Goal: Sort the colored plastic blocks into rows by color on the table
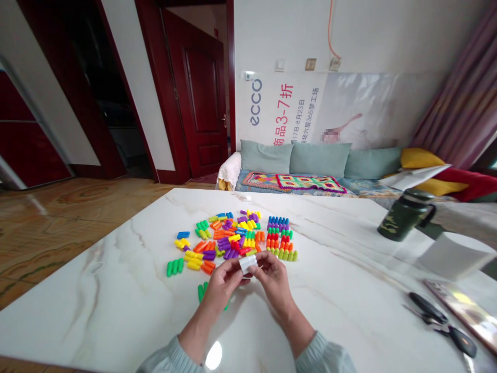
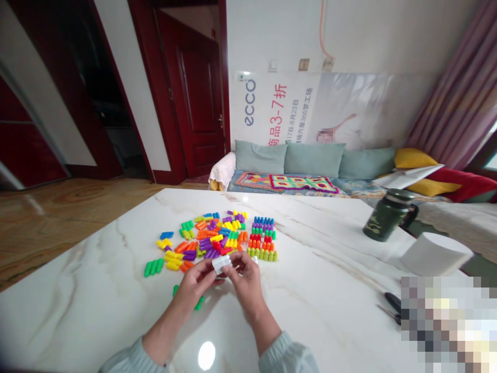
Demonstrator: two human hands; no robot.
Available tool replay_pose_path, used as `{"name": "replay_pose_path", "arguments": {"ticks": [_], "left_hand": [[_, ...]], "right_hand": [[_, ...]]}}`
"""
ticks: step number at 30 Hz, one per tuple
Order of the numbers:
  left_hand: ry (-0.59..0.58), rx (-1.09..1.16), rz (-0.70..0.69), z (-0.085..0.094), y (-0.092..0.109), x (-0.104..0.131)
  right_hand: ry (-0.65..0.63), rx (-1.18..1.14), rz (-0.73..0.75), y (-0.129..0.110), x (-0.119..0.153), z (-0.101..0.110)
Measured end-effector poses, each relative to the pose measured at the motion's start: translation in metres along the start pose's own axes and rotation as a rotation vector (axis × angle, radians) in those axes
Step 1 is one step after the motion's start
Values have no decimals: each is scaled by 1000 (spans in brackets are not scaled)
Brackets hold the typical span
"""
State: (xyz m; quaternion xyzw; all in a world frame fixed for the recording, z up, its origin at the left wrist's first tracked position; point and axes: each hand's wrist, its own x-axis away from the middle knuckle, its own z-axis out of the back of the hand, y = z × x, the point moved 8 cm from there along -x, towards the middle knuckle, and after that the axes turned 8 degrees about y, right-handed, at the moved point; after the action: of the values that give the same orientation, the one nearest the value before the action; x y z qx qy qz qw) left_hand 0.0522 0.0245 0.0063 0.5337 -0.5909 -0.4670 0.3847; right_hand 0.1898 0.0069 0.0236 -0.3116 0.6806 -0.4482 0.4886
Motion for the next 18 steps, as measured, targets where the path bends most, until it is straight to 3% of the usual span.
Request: {"name": "replay_pose_path", "arguments": {"ticks": [2,4,6,7,9,12,18], "left_hand": [[23,-31,-62,5,5,1],[96,-67,-173,17,15,1],[214,-138,-320,34,27,2],[280,-186,-393,42,33,3],[381,-282,-504,54,42,4],[423,-365,-558,59,46,2],[415,-395,-571,56,46,2]], "right_hand": [[55,10,41,-7,-3,14],[226,102,142,-21,-8,45],[457,323,277,-40,-8,84],[485,457,315,-45,-10,95],[423,675,331,-46,-16,107],[301,902,303,-35,-22,111],[194,1027,245,-15,-21,100]]}}
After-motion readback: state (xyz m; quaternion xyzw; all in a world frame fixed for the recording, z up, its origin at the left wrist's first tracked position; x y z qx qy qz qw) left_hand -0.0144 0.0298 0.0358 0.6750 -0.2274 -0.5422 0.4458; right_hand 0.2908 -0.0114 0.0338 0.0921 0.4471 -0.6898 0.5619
